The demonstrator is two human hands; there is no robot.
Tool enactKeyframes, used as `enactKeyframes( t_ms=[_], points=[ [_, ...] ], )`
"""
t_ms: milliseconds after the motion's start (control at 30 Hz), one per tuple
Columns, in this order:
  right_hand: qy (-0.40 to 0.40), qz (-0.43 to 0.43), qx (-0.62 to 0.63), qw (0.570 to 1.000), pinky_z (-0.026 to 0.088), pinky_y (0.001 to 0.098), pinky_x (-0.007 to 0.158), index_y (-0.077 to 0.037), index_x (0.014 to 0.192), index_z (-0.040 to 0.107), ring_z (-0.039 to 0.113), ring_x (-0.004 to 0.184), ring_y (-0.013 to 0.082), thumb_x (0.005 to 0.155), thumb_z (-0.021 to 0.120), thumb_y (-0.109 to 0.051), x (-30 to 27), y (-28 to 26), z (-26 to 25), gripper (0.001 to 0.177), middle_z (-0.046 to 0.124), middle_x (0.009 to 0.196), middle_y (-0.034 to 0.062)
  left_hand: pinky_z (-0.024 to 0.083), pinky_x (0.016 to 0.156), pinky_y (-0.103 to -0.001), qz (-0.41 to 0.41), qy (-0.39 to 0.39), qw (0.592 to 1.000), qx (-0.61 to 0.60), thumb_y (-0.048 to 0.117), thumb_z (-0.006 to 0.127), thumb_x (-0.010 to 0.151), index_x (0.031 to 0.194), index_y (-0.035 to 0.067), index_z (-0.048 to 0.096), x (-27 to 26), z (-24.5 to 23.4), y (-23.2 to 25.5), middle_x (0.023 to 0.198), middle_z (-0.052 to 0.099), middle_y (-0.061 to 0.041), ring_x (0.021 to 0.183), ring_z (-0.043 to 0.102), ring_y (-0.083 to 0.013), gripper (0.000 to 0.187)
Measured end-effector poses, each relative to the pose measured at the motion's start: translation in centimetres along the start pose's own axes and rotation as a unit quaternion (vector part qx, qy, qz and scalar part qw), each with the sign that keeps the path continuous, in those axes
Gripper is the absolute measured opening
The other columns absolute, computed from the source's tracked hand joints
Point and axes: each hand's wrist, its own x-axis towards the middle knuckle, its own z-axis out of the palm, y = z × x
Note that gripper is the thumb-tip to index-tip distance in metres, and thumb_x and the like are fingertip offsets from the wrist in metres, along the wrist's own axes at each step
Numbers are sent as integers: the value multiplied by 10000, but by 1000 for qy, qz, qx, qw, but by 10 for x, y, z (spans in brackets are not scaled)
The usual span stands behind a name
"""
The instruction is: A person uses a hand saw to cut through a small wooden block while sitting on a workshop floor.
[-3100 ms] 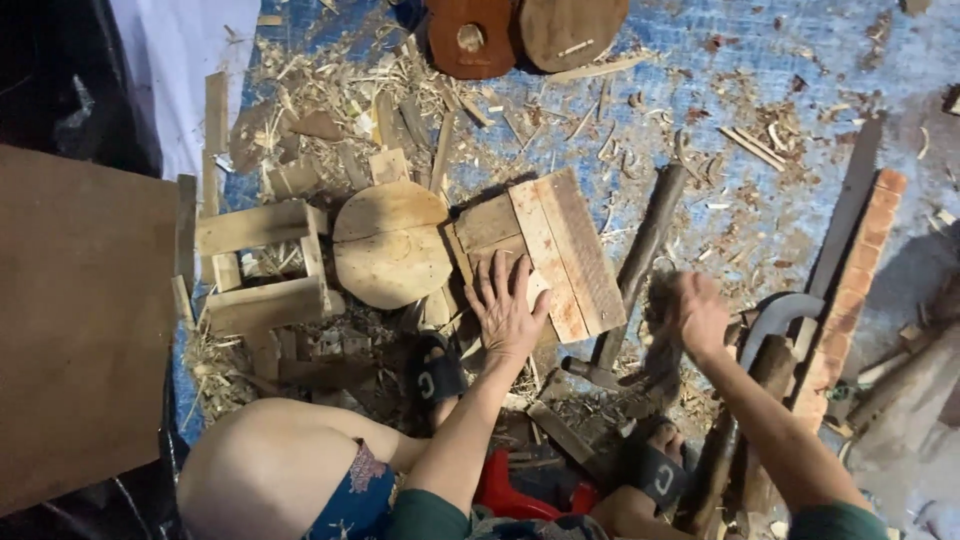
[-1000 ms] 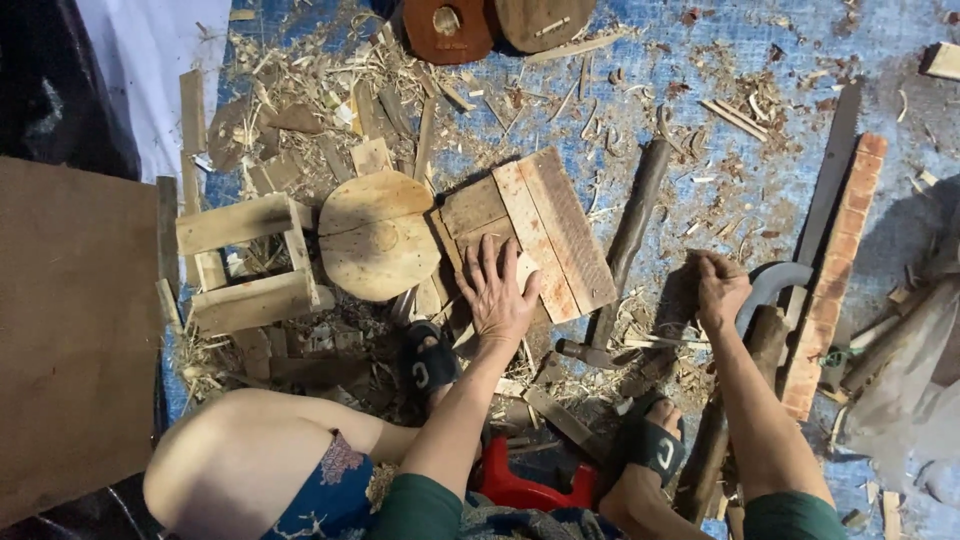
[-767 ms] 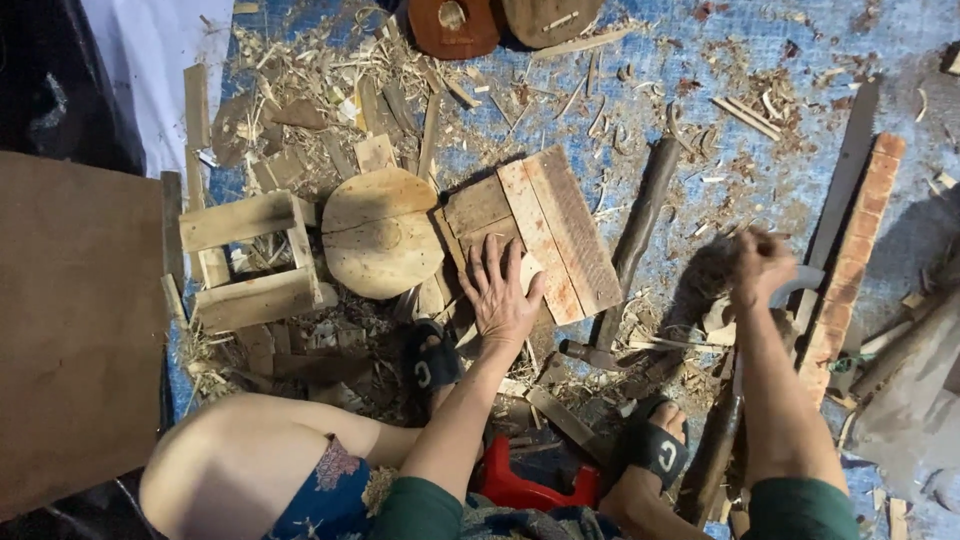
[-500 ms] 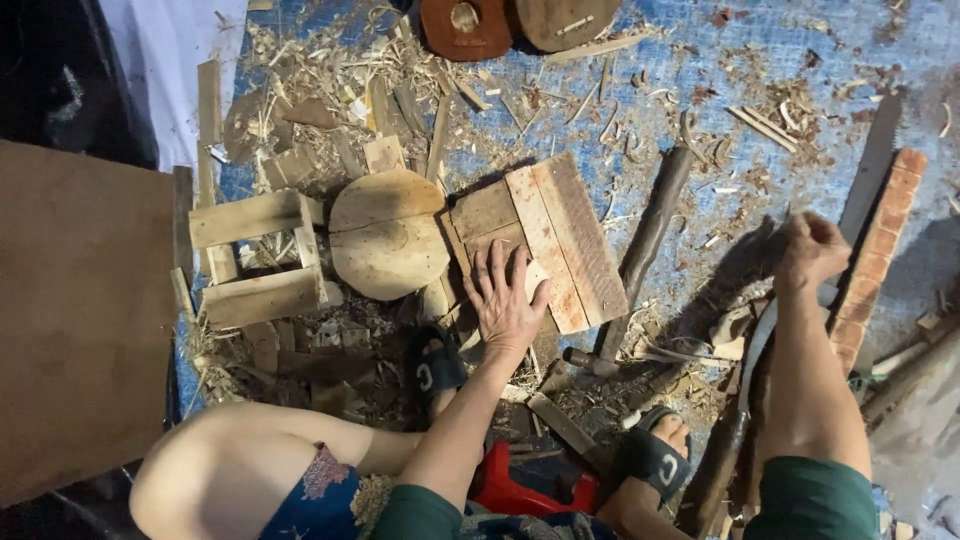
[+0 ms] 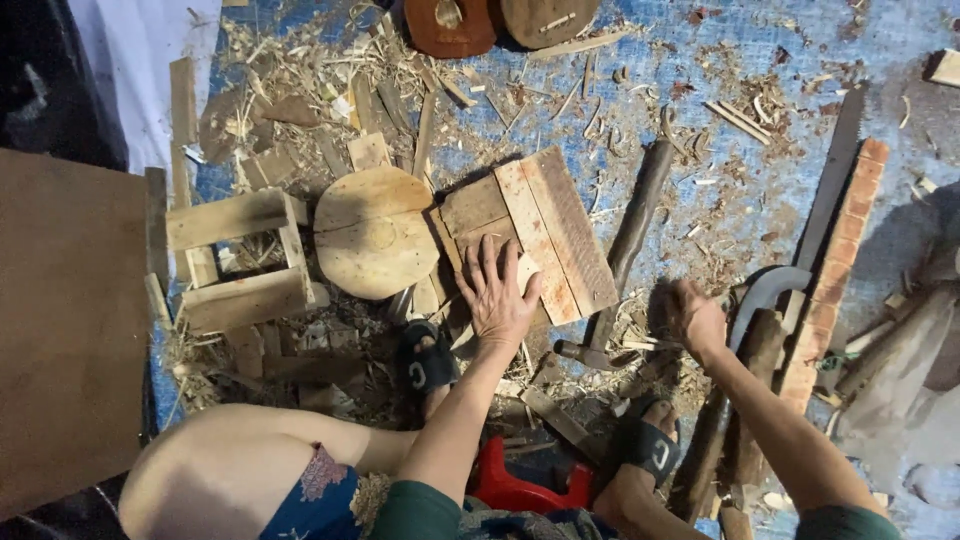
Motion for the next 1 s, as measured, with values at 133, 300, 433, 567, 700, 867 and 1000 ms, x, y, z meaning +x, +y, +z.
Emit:
enactKeyframes(
  t_ms=[133, 300, 433, 567, 700, 867, 1000],
  points=[
    [139, -397, -486, 766, 610, 470, 738, -268, 1006, 690, 748, 835, 346, 918, 687, -475, 58, 40, -12, 225, 724, 913, 42, 282, 1095, -707, 9, 12, 1000, 12, 601, 522, 930, 1503, 242, 426, 1, -1, -1, 1607, 342, -166, 1495, 291, -441, 682],
    [256, -345, -281, 858, 571, 508, 693, -198, 1044, 673, 730, 839, 404, 1013, 716, -408, 95, -5, -7, 217, 736, 848, 114, 297, 1083, -708, 9, 20, 1000, 13, 595, 522, 935, 1501, 230, 430, 0, 0, -1, 1602, 354, -173, 1486, 310, -445, 679],
    [275, -308, -315, 855, 570, 484, 679, -153, 1076, 577, 706, 861, 382, 1027, 749, -510, 93, -33, 13, 399, 657, 936, 123, 277, 1096, -714, 0, 8, 1000, 8, 611, 524, 919, 1501, 238, 430, -1, 6, -3, 1609, 345, -168, 1496, 295, -442, 698],
    [258, -245, -379, 854, 560, 542, 783, -152, 1071, 566, 694, 924, 444, 1046, 607, -373, 84, -44, 22, 226, 603, 999, 147, 273, 1095, -718, -2, 6, 1000, -4, 632, 480, 944, 1509, 236, 430, 0, 7, -2, 1618, 333, -168, 1498, 288, -446, 692],
    [283, -376, -469, 747, 584, 451, 693, -123, 977, 684, 700, 836, 336, 854, 802, -377, 119, 20, 8, 306, 629, 905, 108, 277, 1096, -720, 0, 3, 1000, 4, 621, 508, 927, 1510, 236, 422, 0, 6, -2, 1613, 334, -170, 1500, 289, -441, 704],
    [297, -434, -326, 786, 541, 468, 717, -129, 924, 622, 658, 838, 400, 1052, 733, -226, 90, -22, 3, 196, 560, 897, 112, 263, 1109, -710, 0, 0, 1000, 6, 612, 517, 925, 1504, 233, 425, 0, 3, -1, 1615, 330, -170, 1502, 281, -441, 698],
    [237, -432, -243, 836, 548, 460, 770, -207, 1113, 751, 655, 890, 420, 1044, 758, -187, 91, -59, 7, 72, 548, 953, 109, 261, 1107, -711, -1, 9, 1000, 9, 614, 523, 918, 1507, 235, 424, 0, 7, -1, 1619, 324, -169, 1506, 274, -441, 707]
  ],
)
